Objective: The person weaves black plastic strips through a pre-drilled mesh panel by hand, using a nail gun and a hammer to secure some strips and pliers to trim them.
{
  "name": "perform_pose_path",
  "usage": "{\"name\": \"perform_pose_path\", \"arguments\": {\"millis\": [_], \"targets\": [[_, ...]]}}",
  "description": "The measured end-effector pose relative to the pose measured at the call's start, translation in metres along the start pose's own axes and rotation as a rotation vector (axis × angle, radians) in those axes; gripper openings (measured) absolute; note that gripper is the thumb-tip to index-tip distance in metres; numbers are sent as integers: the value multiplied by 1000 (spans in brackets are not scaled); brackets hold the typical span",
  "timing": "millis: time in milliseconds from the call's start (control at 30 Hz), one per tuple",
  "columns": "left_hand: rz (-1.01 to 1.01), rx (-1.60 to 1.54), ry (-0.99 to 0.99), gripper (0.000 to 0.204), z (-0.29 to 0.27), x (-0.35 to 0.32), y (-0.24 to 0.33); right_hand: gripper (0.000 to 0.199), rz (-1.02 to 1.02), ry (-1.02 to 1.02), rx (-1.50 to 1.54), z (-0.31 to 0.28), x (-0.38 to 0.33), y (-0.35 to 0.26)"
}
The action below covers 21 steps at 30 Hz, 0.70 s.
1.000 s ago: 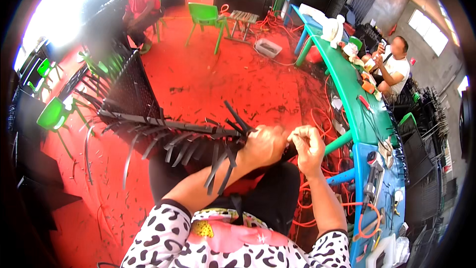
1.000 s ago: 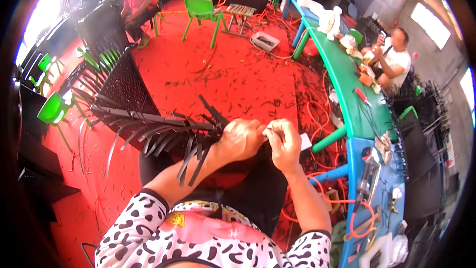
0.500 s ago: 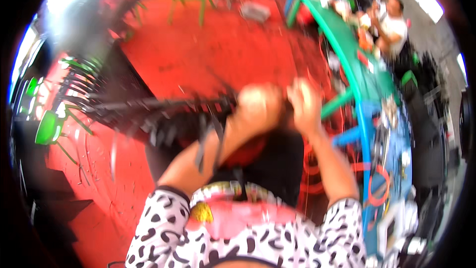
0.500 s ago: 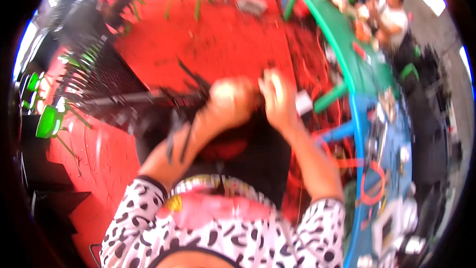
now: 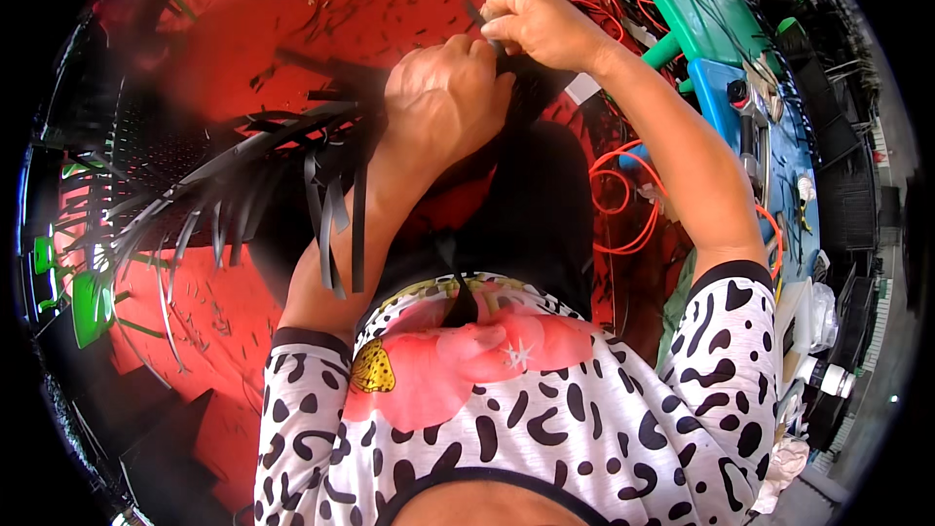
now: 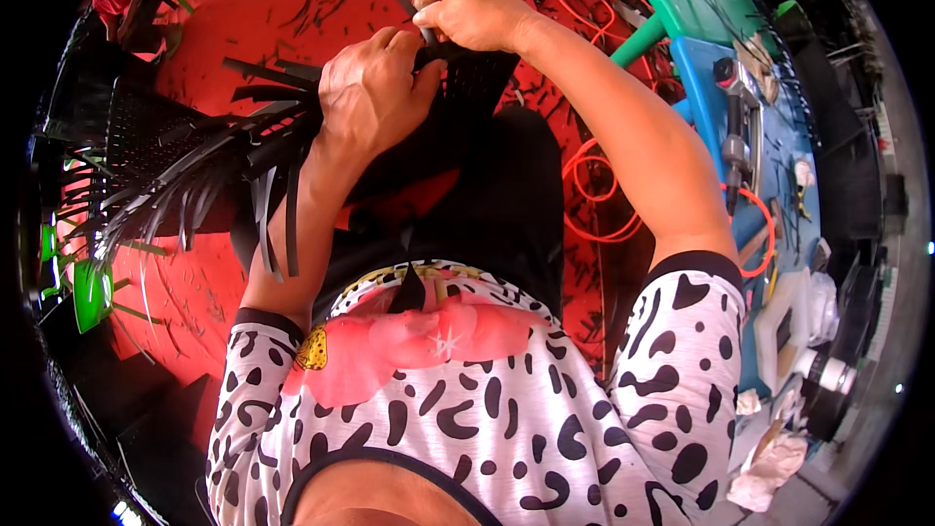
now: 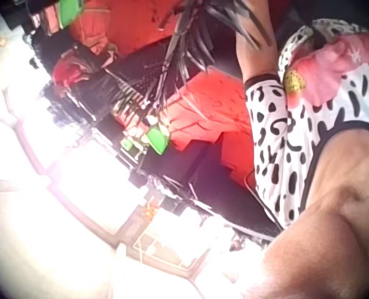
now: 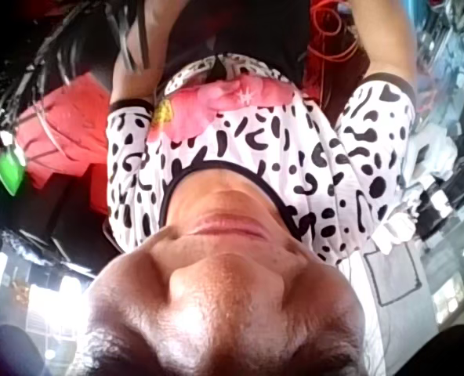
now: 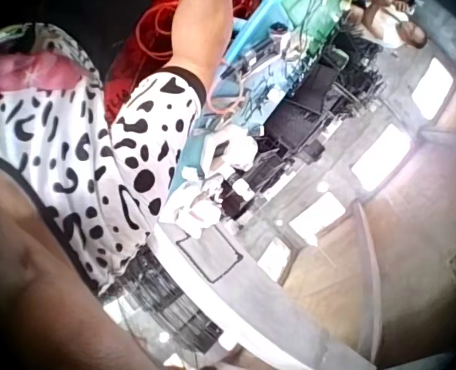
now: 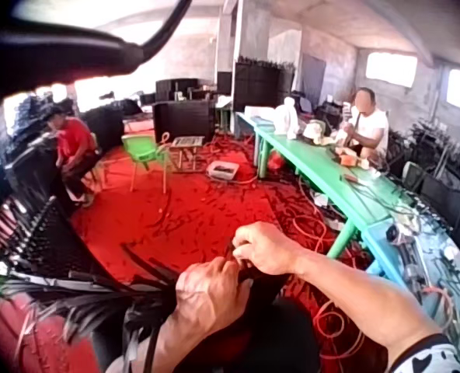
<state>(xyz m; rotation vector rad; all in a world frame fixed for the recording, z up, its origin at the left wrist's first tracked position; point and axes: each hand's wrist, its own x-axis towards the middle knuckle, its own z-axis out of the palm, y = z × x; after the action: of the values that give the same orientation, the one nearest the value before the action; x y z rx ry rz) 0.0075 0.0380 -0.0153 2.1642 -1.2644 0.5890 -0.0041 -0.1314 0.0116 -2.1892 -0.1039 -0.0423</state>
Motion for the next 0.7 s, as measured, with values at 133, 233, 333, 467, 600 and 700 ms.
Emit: {"name": "perform_pose_path", "arguments": {"millis": [133, 233, 333, 467, 600, 700], "targets": [[12, -23, 20, 20, 2, 0, -2, 15, 91, -117, -14, 2, 6, 1], [31, 3, 44, 20, 3, 1, -5, 11, 133, -163, -14, 0, 16, 10], [59, -25, 92, 21, 3, 1, -4, 9, 185, -204, 49, -1, 16, 14], [9, -76, -75, 20, -12, 4, 3, 8, 211, -167, 45, -5, 11, 9], [7, -123, -117, 23, -13, 17, 10, 18, -18, -147, -259, -20, 7, 12], [-58, -197, -236, 24, -13, 16, -3, 23, -125, 62, -447, -2, 12, 16]]}}
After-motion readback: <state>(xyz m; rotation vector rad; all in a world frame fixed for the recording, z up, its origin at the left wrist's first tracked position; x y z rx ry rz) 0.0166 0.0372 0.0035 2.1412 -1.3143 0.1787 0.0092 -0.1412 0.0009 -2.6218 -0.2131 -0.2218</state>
